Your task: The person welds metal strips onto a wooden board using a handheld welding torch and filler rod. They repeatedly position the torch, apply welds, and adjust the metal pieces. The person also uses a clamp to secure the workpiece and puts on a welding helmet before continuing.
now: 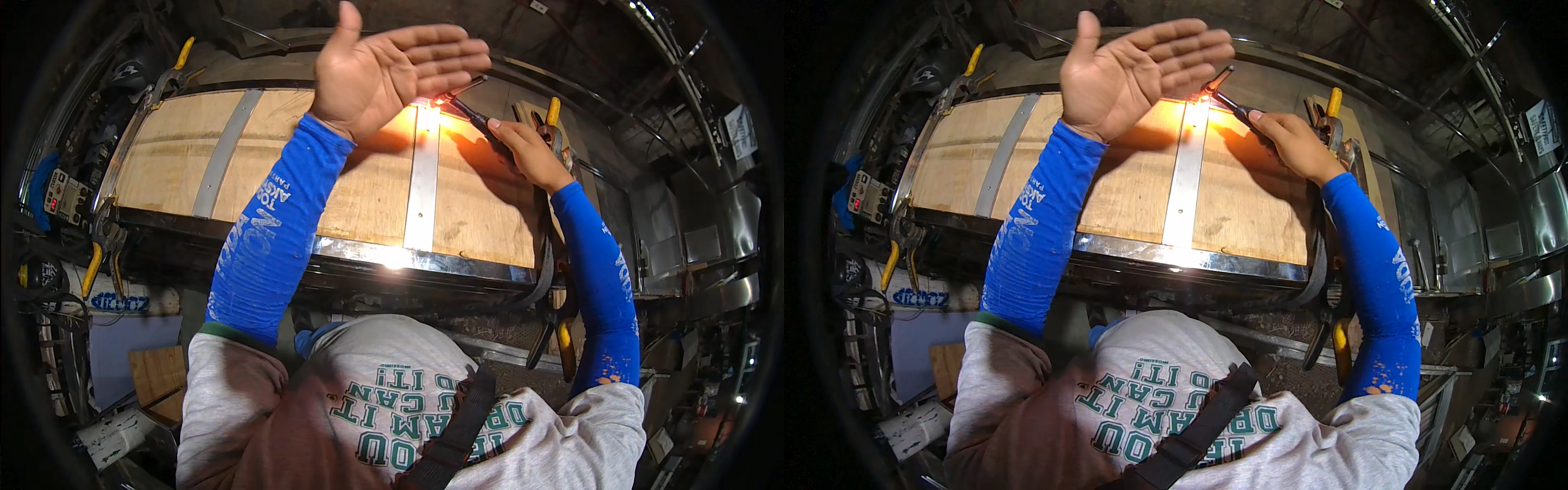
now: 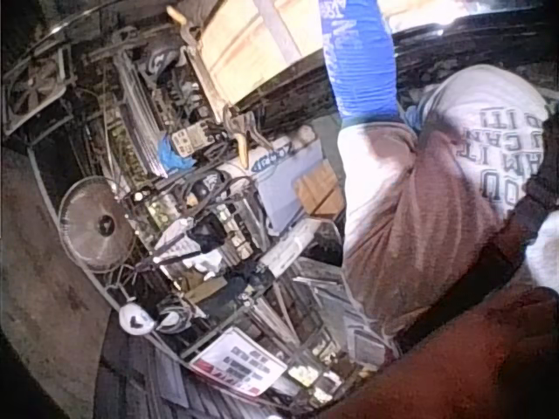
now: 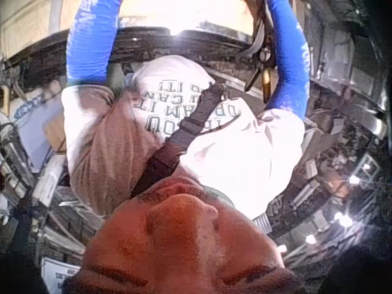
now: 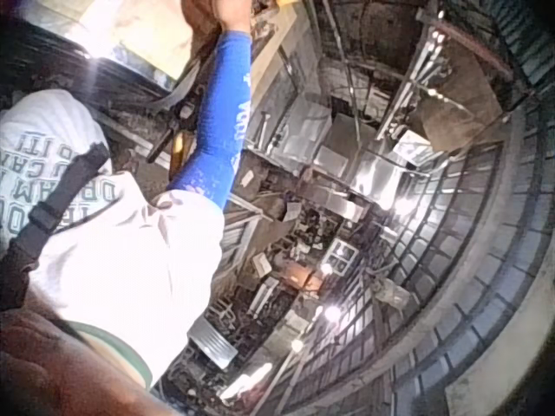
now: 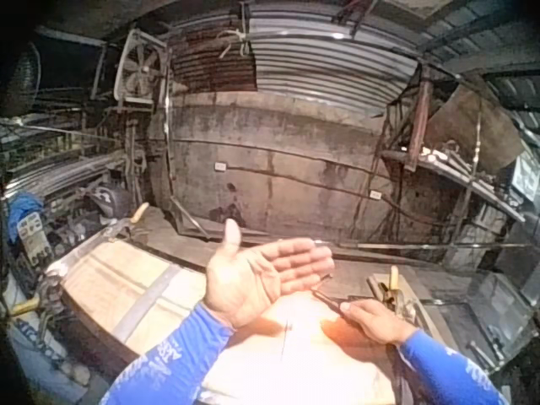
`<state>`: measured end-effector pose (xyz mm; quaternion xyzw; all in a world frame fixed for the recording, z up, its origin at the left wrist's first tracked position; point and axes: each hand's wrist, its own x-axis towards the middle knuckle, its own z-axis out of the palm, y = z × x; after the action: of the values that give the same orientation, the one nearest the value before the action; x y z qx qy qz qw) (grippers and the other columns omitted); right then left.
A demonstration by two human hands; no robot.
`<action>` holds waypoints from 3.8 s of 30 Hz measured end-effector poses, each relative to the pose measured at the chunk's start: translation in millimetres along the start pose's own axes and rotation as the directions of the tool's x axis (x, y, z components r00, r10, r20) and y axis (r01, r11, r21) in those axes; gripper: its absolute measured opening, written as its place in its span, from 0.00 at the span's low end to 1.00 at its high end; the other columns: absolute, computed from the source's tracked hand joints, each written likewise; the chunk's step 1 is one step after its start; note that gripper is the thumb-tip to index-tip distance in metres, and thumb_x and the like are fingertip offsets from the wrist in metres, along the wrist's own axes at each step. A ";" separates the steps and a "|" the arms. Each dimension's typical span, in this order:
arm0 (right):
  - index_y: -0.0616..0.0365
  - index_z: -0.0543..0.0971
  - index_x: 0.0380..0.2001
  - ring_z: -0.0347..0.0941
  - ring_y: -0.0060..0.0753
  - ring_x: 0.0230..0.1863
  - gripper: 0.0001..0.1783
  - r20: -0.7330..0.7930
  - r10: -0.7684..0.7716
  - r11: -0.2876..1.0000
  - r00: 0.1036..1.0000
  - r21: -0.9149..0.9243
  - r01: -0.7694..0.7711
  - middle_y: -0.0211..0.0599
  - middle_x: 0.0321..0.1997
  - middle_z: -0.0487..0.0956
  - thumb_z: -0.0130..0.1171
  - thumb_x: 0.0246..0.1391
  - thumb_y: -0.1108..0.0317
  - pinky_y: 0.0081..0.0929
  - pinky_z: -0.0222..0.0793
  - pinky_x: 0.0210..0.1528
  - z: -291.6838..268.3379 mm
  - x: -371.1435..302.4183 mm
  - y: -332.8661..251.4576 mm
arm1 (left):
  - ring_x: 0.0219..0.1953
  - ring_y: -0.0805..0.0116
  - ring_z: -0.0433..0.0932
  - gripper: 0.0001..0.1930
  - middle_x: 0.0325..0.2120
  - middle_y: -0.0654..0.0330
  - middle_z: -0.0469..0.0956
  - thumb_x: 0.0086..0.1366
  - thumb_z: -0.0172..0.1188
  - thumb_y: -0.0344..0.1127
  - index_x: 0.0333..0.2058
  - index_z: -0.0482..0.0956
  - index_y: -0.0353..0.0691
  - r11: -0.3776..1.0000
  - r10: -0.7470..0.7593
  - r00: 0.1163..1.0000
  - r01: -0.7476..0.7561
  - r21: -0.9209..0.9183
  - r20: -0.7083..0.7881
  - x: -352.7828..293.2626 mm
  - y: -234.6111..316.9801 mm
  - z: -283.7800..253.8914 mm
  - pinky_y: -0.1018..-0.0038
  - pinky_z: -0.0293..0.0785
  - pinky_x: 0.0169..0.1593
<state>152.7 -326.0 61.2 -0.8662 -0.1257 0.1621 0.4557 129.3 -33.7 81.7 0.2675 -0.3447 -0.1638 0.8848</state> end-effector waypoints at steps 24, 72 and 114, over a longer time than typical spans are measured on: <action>0.69 0.82 0.38 0.69 0.25 0.31 0.30 -0.007 -0.102 0.965 0.995 -0.245 0.097 0.32 0.29 0.77 0.50 0.72 0.47 0.28 0.67 0.37 -3.2 7.4 7.3 | 0.68 0.38 0.71 0.61 0.62 0.28 0.70 0.69 0.15 0.79 0.66 0.65 0.18 0.897 -0.403 0.907 0.367 0.246 0.118 0.3 -15.2 -3.2 0.55 0.67 0.71; 0.64 0.82 0.35 0.62 0.18 0.25 0.32 -0.053 -0.020 0.987 0.998 -0.162 0.011 0.24 0.23 0.71 0.53 0.71 0.41 0.24 0.55 0.26 4.0 8.7 0.3 | 0.70 0.32 0.64 0.64 0.66 0.26 0.64 0.65 0.11 0.82 0.68 0.61 0.21 0.984 -0.071 0.997 0.063 0.167 0.039 0.6 13.7 -19.2 0.50 0.66 0.72; 0.69 0.82 0.38 0.63 0.19 0.25 0.33 -0.045 -0.080 0.993 0.996 -0.092 0.075 0.27 0.22 0.72 0.52 0.72 0.43 0.25 0.60 0.28 6.1 14.7 11.7 | 0.66 0.37 0.72 0.62 0.60 0.28 0.72 0.69 0.15 0.80 0.64 0.67 0.17 0.937 -0.315 0.926 0.267 0.226 0.207 -0.5 -0.1 -13.8 0.54 0.71 0.69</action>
<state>164.5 -322.5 45.9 -0.8839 -0.1552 0.1172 0.4252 138.6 -28.5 72.8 0.3789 -0.4198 -0.2906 0.7719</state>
